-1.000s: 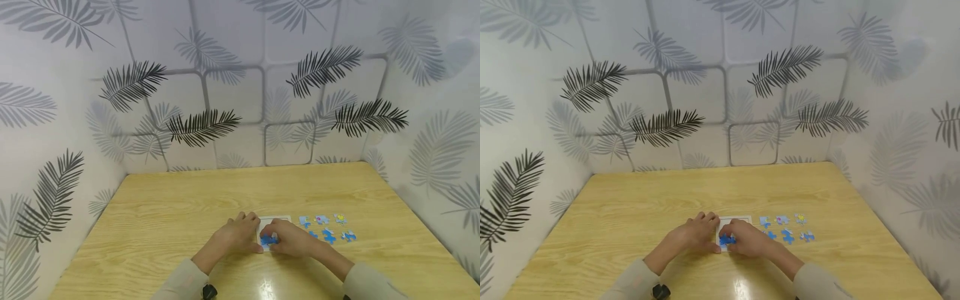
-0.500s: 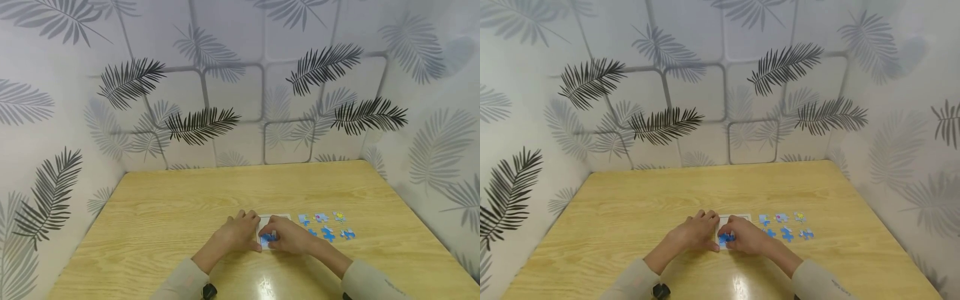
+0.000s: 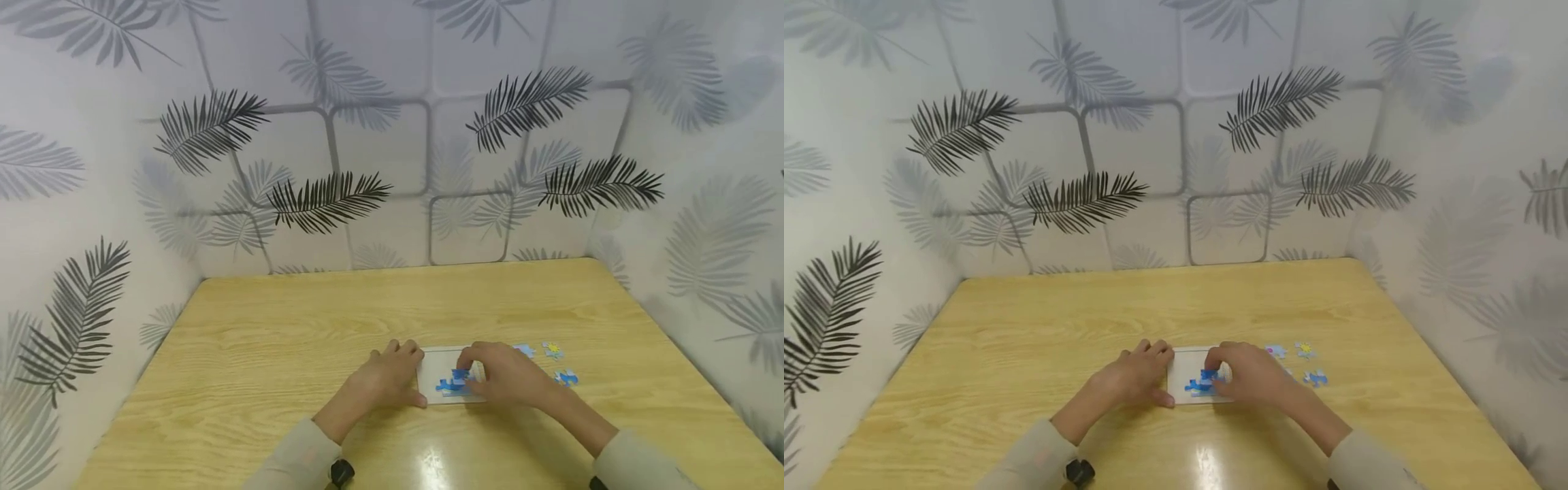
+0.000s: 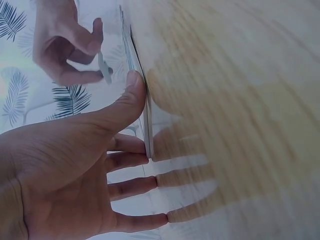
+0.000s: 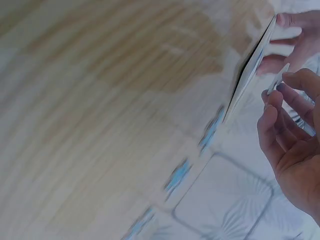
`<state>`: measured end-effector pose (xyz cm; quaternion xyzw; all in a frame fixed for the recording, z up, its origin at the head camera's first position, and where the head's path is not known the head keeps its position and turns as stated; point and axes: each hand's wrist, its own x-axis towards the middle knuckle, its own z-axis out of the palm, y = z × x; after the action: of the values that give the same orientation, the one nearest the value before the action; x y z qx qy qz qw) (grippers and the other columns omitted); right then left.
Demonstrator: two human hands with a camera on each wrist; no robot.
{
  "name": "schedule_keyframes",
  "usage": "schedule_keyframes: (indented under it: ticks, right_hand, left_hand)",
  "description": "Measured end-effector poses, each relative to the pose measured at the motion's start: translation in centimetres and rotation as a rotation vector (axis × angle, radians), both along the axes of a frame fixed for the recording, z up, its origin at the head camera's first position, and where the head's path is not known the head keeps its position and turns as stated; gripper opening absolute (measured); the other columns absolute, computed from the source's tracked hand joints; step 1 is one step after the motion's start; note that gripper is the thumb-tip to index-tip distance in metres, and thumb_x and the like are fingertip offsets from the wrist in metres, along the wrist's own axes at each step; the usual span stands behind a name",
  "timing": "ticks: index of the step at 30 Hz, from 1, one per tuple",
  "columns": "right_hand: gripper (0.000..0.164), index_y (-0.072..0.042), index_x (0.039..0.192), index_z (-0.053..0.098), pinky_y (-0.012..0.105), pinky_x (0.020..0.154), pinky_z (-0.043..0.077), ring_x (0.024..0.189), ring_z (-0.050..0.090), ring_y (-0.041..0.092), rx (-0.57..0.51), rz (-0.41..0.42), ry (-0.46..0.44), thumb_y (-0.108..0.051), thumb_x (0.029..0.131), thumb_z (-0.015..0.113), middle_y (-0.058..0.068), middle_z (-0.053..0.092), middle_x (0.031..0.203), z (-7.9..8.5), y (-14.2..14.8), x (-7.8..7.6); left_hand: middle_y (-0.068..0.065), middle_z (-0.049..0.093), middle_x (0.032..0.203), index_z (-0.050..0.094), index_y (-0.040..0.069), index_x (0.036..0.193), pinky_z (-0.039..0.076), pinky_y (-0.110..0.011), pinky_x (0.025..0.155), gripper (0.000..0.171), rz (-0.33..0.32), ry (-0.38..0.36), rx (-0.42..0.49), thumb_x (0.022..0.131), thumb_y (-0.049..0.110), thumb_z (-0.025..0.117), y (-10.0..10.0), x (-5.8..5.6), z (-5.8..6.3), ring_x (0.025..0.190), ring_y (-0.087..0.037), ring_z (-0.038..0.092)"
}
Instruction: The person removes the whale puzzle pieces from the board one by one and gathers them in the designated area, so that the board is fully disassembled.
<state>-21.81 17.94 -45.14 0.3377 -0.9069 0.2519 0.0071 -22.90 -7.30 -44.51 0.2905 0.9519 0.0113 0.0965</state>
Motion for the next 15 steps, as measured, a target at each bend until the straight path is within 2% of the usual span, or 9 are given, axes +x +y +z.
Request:
schedule_keyframes:
  ticks: [2,5,6,12,13,15]
  right_hand:
    - [0.017,-0.015,0.098,0.073,0.02,0.054,0.045,0.057,0.045,-0.001,-0.017,-0.007,0.002,-0.004,0.087,0.078,-0.003,0.072,0.096,0.1,1.5,0.2]
    - [0.014,-0.016,0.094,0.073,0.02,0.051,0.041,0.056,0.039,-0.004,-0.024,0.001,0.024,-0.004,0.088,0.078,-0.005,0.07,0.091,0.2,3.6,0.8]
    - [0.014,-0.016,0.093,0.073,0.022,0.056,0.048,0.055,0.038,-0.005,-0.018,0.001,0.038,-0.004,0.088,0.078,-0.006,0.07,0.09,0.2,4.2,1.0]
    - [0.018,-0.02,0.091,0.074,0.021,0.055,0.048,0.057,0.037,-0.006,0.008,0.002,0.062,-0.004,0.085,0.082,-0.007,0.071,0.089,0.0,6.8,2.4]
    - [0.018,-0.02,0.09,0.074,0.019,0.05,0.04,0.058,0.038,-0.006,0.007,0.0,0.048,-0.005,0.085,0.082,-0.007,0.071,0.089,-0.1,7.1,2.6]
    - [0.018,-0.022,0.09,0.074,0.019,0.05,0.041,0.058,0.04,-0.006,0.012,-0.001,0.031,-0.007,0.086,0.082,-0.008,0.073,0.094,-0.2,7.5,2.9]
  left_hand:
    - [-0.003,0.047,0.149,0.051,0.01,0.149,0.051,-0.055,0.102,0.081,0.009,-0.002,-0.003,0.089,0.057,0.076,0.0,0.1,0.2,0.131,-0.026,0.047]
    - [-0.003,0.047,0.149,0.051,0.011,0.15,0.051,-0.055,0.102,0.081,0.012,-0.004,-0.013,0.089,0.057,0.076,-0.1,0.2,0.4,0.132,-0.027,0.047]
    - [-0.002,0.047,0.149,0.051,0.011,0.149,0.051,-0.054,0.102,0.08,0.01,-0.005,-0.013,0.089,0.057,0.076,-0.1,0.2,0.3,0.132,-0.027,0.047]
    - [-0.002,0.047,0.148,0.052,0.012,0.148,0.051,-0.053,0.101,0.079,0.002,-0.017,0.011,0.088,0.058,0.076,0.1,0.0,0.1,0.133,-0.027,0.047]
    - [-0.002,0.047,0.147,0.052,0.012,0.148,0.052,-0.053,0.101,0.079,0.0,-0.017,0.011,0.088,0.058,0.076,0.1,0.0,0.1,0.133,-0.027,0.047]
    - [-0.002,0.047,0.147,0.052,0.012,0.147,0.052,-0.053,0.1,0.079,-0.002,-0.015,0.009,0.088,0.058,0.076,0.2,0.0,0.1,0.132,-0.027,0.047]
